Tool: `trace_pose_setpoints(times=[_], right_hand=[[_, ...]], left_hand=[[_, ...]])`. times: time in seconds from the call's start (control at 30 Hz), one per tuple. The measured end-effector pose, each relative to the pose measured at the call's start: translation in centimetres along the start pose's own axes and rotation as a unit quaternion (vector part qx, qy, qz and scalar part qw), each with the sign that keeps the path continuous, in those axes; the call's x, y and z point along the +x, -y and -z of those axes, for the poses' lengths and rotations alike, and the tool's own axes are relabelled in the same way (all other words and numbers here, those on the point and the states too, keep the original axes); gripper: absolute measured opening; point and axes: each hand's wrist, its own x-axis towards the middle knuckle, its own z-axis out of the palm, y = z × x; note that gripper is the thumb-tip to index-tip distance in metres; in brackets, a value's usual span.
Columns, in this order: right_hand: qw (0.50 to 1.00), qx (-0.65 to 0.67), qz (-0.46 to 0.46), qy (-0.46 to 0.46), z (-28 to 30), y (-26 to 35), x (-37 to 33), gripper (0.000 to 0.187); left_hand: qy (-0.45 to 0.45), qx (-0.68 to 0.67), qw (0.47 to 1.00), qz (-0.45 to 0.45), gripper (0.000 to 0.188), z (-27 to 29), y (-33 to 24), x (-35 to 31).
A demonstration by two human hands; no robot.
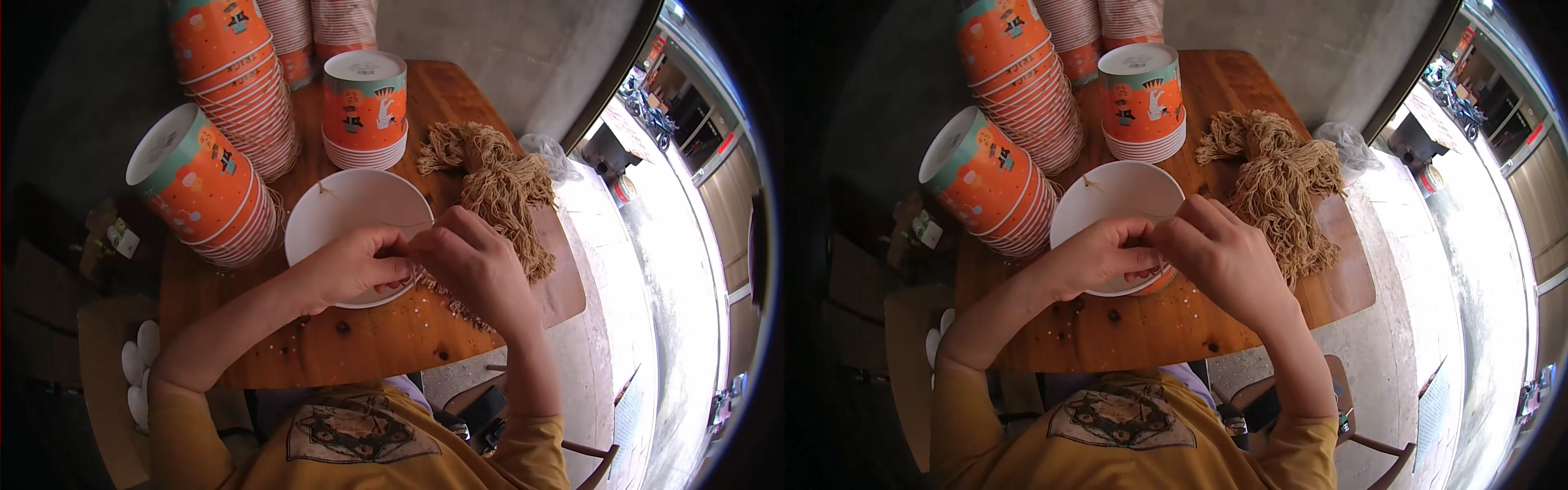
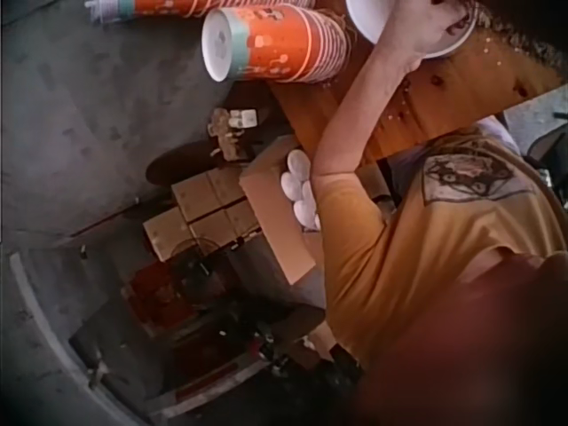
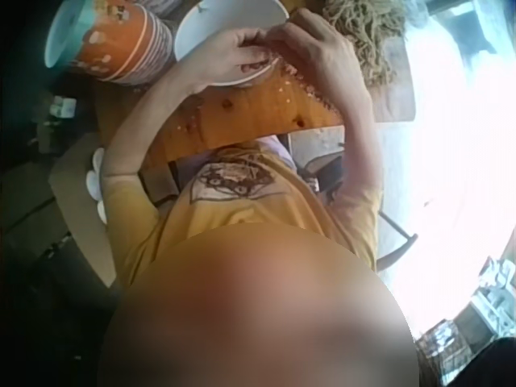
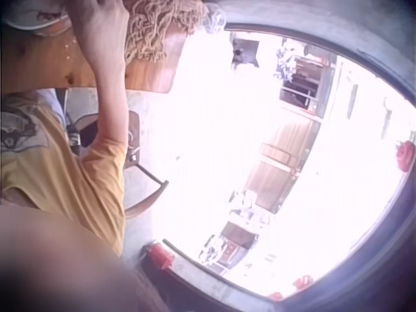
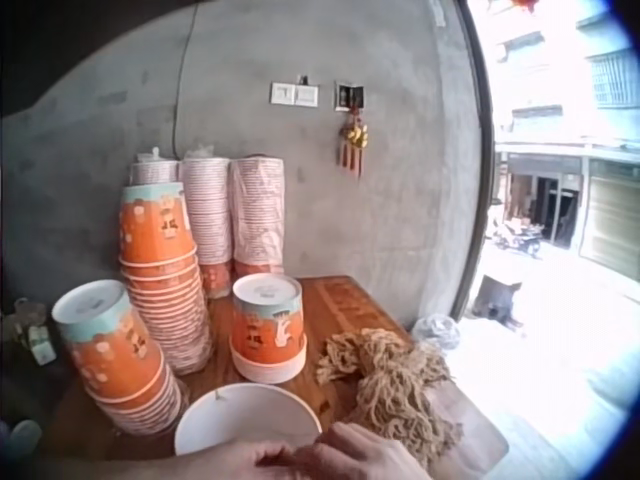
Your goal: Attaching elastic strings to paper bowls and stacking them.
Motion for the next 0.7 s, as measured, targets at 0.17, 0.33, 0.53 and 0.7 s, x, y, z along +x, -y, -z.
trace_pose_setpoints(times=[0.17,0.33,0.53,0.7], right_hand=[[0.996,0.063,-0.061,-0.035,-1.3,-0.9,-0.7,0.014],[0.97,0.193,-0.142,-0.035,-2.3,-0.7,-1.6,0.012],[0.851,0.461,-0.233,-0.093,-3.5,-1.7,-4.7,0.01],[0.965,0.169,-0.178,-0.088,-3.3,0.6,-5.1,0.019]], left_hand=[[0.011,0.002,1.0,-0.009,0.015,-0.4,0.0,-0.1],[0.018,0.008,1.0,0.017,0.014,-0.4,0.1,-0.3],[-0.02,-0.013,0.999,0.026,0.016,-0.7,-0.4,-0.7],[-0.022,-0.029,0.999,0.027,0.017,-0.5,-0.1,-0.6]])
